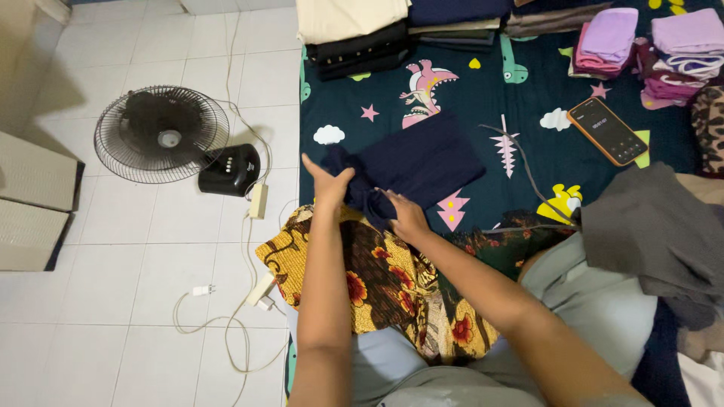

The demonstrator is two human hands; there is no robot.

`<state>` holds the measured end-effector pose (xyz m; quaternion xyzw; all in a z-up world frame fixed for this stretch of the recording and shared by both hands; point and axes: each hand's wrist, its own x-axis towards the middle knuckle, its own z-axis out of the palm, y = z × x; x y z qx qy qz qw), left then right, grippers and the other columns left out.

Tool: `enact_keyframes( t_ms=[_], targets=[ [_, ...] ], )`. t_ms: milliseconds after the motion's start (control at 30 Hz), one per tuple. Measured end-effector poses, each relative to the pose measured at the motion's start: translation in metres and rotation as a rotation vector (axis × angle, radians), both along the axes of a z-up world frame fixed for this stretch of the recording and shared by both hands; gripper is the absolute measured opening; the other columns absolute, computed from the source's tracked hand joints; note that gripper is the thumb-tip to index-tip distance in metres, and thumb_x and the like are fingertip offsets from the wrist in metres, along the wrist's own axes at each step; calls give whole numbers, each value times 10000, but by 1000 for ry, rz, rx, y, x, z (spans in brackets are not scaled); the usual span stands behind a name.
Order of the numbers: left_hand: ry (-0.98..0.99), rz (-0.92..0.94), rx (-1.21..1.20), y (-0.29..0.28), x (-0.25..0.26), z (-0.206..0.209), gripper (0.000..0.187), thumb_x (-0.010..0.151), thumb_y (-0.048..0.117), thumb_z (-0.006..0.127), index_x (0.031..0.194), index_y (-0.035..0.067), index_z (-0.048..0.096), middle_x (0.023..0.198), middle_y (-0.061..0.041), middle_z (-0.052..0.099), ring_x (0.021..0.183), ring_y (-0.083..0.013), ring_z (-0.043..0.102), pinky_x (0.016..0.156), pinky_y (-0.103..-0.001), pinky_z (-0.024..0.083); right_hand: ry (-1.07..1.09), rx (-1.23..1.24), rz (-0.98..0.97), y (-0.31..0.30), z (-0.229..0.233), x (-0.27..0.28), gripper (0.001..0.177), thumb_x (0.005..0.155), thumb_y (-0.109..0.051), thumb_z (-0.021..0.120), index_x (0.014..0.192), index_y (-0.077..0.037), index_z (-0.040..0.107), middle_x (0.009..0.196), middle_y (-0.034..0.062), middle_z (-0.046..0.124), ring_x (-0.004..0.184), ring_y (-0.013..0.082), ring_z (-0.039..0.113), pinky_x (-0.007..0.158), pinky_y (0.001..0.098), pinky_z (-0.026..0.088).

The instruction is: The person folds several items of clothing, including a maroon shirt, a leopard-print garment, a dark blue shirt, grey pants, and pink underwear, by hand on the bed by smoothing the fabric and folding the sides inward.

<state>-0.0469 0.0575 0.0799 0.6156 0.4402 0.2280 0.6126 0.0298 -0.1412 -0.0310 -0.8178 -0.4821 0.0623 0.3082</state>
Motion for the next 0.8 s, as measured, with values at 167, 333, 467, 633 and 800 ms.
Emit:
enact_keyframes(
  t_ms=[167, 333, 467, 633, 800],
  targets=[
    [-686, -394, 121, -50, 64, 7, 987, 957, 260, 650, 1605, 225, -95, 1699, -175, 132, 1453, -370, 429, 1128, -569, 467, 744, 368, -522, -9, -45, 28, 654, 885, -267, 636, 1484, -60, 473, 1473, 211, 546, 1345, 349, 536, 1156, 452, 417],
    [366, -743, 980, -66, 86, -65, 698, 1017, 506, 531, 1623, 304, 249, 1734, -84, 123, 1596, -359, 118, 1201, -669, 147, 1799, 962, -526, -22, -33, 63, 591, 1053, -429, 476, 1420, 33, 518, 1440, 185, 581, 1311, 315, 572, 1134, 445, 453],
    [543, -750, 940, -70, 92, -94, 725, 969, 589, 490, 1610, 326, 274, 1722, -80, 62, 1576, -337, 31, 1200, -670, 72, 1900, 1041, -437, -20, -18, 63, 605, 1063, -440, 402, 1448, 21, 475, 1468, 195, 560, 1366, 306, 543, 1169, 451, 416],
    [526, -719, 970, -70, 89, -94, 716, 977, 571, 512, 1613, 330, 288, 1727, -72, 87, 1589, -326, 49, 1216, -657, 85, 1816, 1083, -558, -21, -18, 57, 545, 1040, -375, 496, 1415, 21, 508, 1421, 177, 601, 1290, 298, 610, 1107, 447, 493],
    [552, -710, 972, -73, 90, -88, 708, 970, 521, 530, 1613, 345, 290, 1729, -50, 89, 1590, -309, 55, 1228, -627, 90, 1637, 841, -930, -27, -24, 55, 482, 968, -357, 676, 1267, 10, 588, 1144, 160, 696, 953, 292, 723, 784, 450, 604]
  ],
)
